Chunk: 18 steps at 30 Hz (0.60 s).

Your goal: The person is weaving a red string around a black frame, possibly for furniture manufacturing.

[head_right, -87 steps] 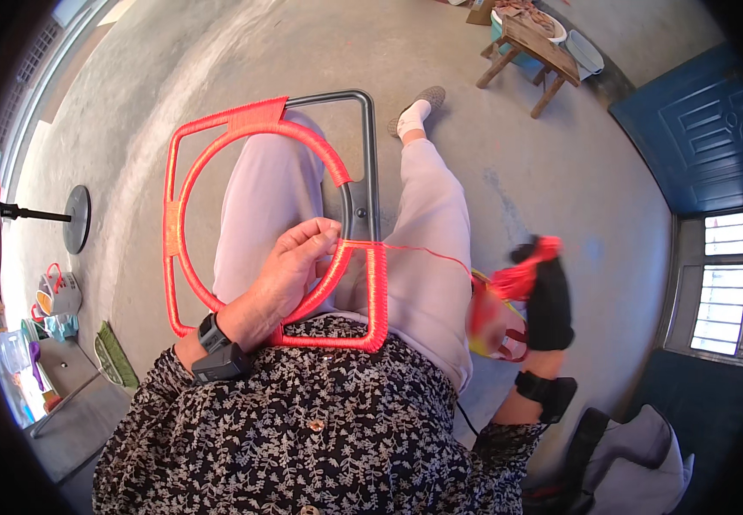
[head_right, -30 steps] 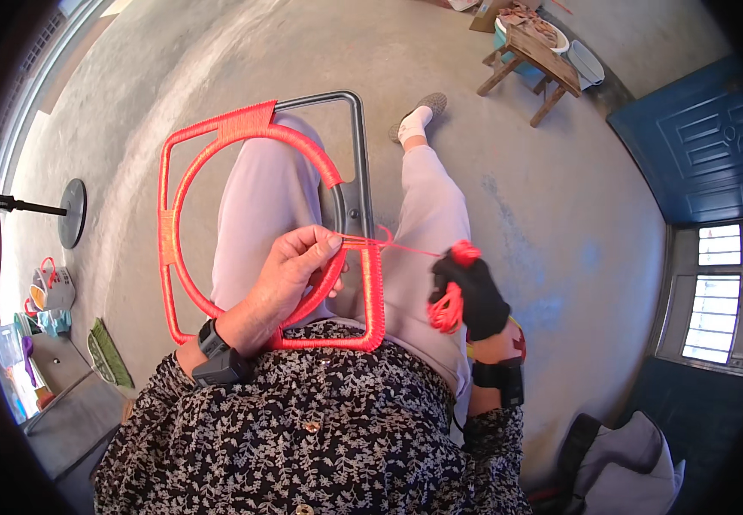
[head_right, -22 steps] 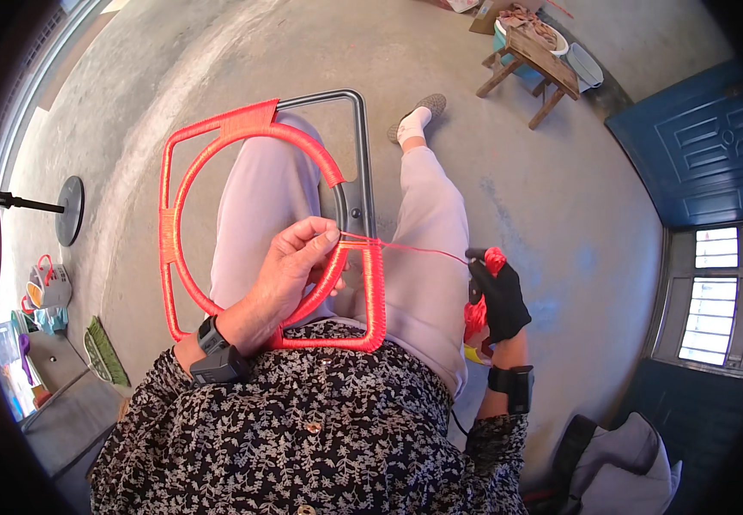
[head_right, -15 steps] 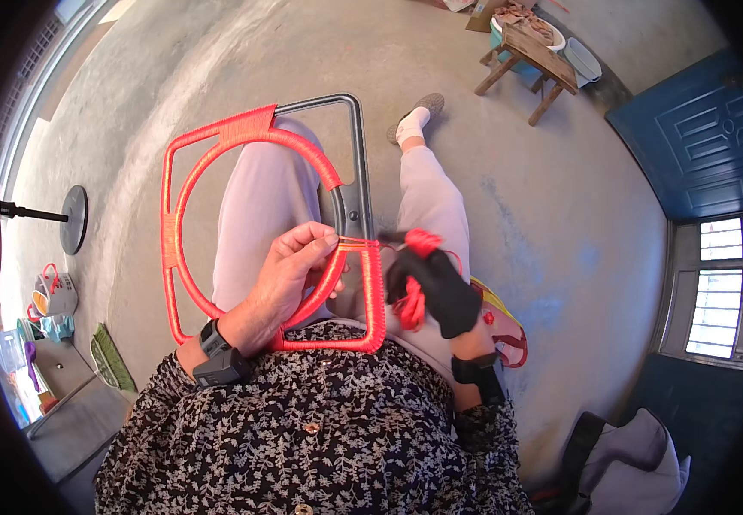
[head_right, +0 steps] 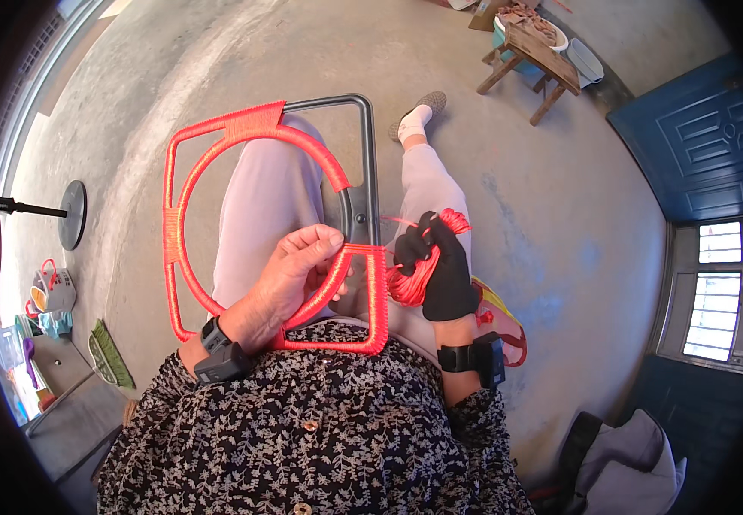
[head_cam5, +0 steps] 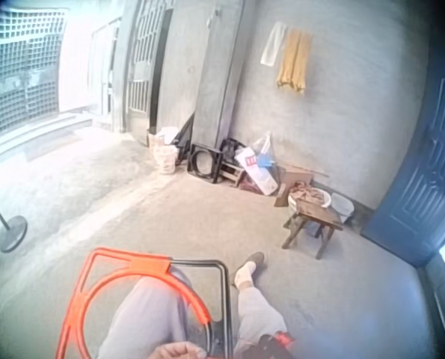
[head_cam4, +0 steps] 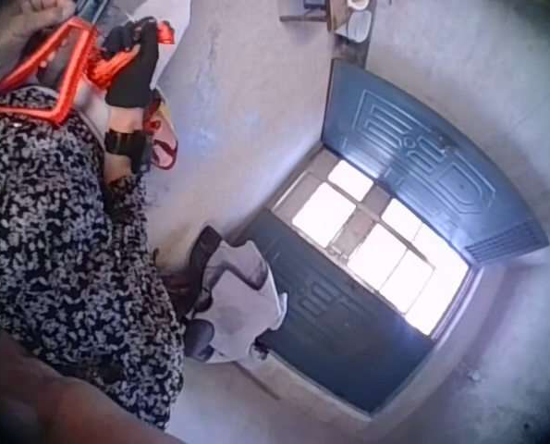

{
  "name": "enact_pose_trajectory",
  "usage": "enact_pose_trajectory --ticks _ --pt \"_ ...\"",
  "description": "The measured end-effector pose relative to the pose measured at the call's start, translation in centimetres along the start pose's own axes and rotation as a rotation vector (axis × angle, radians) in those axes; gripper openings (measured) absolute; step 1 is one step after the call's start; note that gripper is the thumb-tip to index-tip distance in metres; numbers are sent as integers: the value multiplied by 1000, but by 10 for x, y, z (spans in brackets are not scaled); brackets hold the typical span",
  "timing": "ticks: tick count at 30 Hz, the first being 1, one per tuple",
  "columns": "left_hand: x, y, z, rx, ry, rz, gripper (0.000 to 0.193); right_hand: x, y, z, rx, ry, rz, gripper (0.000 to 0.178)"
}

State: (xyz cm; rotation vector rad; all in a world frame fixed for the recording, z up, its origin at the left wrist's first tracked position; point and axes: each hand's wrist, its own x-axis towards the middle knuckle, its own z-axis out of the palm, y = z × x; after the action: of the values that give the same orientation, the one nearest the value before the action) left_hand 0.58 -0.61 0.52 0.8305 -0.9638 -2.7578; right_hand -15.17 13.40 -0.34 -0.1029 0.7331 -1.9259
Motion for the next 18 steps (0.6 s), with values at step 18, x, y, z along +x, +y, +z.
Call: enact_pose_trajectory --ticks 18 --pt "7 -7 -5 -46 -43 212 24 -4 -10 55 -2286 -305 -1001 22"
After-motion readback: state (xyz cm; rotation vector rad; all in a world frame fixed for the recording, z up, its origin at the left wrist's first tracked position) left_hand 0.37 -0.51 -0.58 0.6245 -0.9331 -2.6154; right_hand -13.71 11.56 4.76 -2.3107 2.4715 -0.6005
